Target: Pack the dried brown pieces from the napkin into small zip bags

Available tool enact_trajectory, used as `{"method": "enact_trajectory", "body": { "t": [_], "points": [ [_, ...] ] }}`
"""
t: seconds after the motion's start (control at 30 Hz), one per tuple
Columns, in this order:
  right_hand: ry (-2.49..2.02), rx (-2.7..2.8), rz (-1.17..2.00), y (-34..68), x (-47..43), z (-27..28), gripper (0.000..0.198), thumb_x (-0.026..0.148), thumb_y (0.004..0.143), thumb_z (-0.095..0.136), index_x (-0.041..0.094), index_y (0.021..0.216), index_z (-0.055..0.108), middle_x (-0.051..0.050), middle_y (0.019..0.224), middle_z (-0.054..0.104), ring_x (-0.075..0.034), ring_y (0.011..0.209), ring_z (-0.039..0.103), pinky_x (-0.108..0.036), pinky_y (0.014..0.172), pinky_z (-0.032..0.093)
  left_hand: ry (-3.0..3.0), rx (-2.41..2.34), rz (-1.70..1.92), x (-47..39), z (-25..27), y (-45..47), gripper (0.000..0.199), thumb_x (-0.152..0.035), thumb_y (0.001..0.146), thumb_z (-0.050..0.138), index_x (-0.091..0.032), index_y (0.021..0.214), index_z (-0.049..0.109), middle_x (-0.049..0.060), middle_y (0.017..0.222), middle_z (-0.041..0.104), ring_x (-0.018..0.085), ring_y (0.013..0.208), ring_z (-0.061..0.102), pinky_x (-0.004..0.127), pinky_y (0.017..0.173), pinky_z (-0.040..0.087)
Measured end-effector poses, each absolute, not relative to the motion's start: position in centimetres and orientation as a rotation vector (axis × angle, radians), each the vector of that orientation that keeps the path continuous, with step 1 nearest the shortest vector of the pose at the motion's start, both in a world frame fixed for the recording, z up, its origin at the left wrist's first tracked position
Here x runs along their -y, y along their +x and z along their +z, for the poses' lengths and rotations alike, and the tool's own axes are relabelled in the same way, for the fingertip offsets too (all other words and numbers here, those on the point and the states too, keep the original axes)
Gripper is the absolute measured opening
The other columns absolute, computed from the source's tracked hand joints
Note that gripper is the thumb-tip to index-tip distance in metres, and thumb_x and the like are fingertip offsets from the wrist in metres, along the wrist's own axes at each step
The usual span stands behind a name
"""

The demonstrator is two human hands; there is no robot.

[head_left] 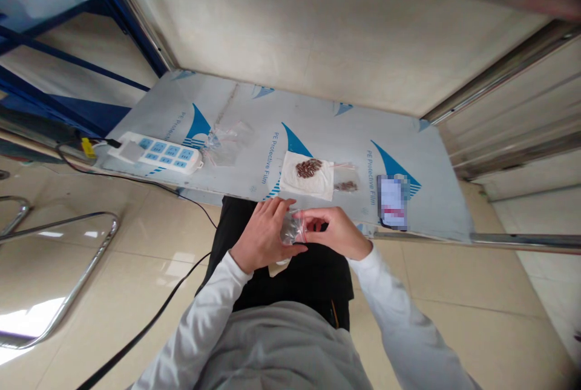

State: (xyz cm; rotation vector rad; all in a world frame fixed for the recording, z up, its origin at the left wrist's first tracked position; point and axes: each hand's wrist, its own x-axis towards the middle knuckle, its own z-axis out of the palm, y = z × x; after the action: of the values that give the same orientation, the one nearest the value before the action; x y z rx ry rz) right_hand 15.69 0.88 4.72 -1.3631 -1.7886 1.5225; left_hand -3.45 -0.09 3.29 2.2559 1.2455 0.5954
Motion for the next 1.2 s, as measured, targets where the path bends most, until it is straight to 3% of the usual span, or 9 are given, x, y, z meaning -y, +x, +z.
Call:
{"method": "enact_trajectory", "body": {
  "t": [0.13,0.27,0.43,0.63,0.87,1.03,1.2],
  "points": [
    [-1.418,1.941,1.27,14.4,-0.4,6.0,0.016,0.017,0.073,0.07,0.018,0.088,0.071,0.001,0.073,0.07,-0.013,0.065,0.061,-0.025,0.065,0.046,2.198,-1.269,0.65,0.3,3.6,-2.5,0.057,-0.032,0.067,0.075,-0.02,0.115,0.046,0.009,0.108,0.059,0.028,0.101,0.057,0.042,0.088,0.046],
    [-1.433,1.877,1.211,13.9,-0.7,6.1,0.017,0.012,0.078,0.061,0.02,0.093,0.061,0.002,0.075,0.072,-0.012,0.067,0.065,-0.023,0.068,0.047,2.033,-1.363,0.748,0.2,2.2,-2.1,0.036,-0.023,0.071,0.069,-0.02,0.1,0.048,0.005,0.095,0.061,0.022,0.086,0.06,0.034,0.076,0.05],
    [-1.477,1.791,1.31,14.6,-2.1,5.0,0.02,0.018,0.077,0.063,0.021,0.095,0.053,0.003,0.071,0.071,-0.013,0.063,0.065,-0.024,0.062,0.047,1.963,-1.509,0.901,0.1,0.9,-2.1,0.041,-0.02,0.068,0.07,-0.019,0.102,0.045,0.005,0.092,0.061,0.021,0.081,0.061,0.032,0.071,0.049],
    [-1.423,1.668,1.445,13.9,-3.1,4.2,0.02,0.031,0.079,0.065,0.017,0.093,0.065,-0.004,0.079,0.073,-0.016,0.068,0.068,-0.026,0.063,0.051,2.033,-1.475,1.036,-0.1,0.5,-1.9,0.058,-0.016,0.065,0.072,-0.021,0.114,0.042,0.006,0.103,0.06,0.022,0.092,0.06,0.034,0.079,0.049],
    [-1.585,1.727,1.07,12.5,-1.8,5.0,0.011,0.018,0.079,0.061,0.019,0.081,0.071,-0.004,0.078,0.076,-0.018,0.072,0.072,-0.026,0.068,0.053,2.043,-1.499,0.955,-0.5,1.0,-2.2,0.052,-0.019,0.068,0.072,-0.02,0.112,0.046,0.006,0.1,0.061,0.023,0.094,0.06,0.036,0.082,0.047],
    [-1.556,1.695,1.145,15.1,-3.1,4.7,0.02,0.025,0.082,0.06,0.019,0.099,0.069,-0.005,0.09,0.076,-0.018,0.082,0.072,-0.026,0.074,0.055,1.934,-1.422,0.982,-0.4,1.3,-2.3,0.04,-0.02,0.071,0.069,-0.021,0.106,0.049,0.005,0.102,0.063,0.023,0.096,0.06,0.035,0.085,0.047],
    [-1.948,1.839,0.592,18.1,-9.4,-0.6,0.02,0.018,0.077,0.064,0.014,0.096,0.069,-0.009,0.092,0.074,-0.018,0.078,0.069,-0.031,0.078,0.053,1.799,-1.329,1.038,-0.2,0.6,-1.9,0.034,-0.02,0.074,0.065,-0.021,0.104,0.05,0.005,0.101,0.064,0.021,0.095,0.062,0.034,0.086,0.048]
  ]
}}
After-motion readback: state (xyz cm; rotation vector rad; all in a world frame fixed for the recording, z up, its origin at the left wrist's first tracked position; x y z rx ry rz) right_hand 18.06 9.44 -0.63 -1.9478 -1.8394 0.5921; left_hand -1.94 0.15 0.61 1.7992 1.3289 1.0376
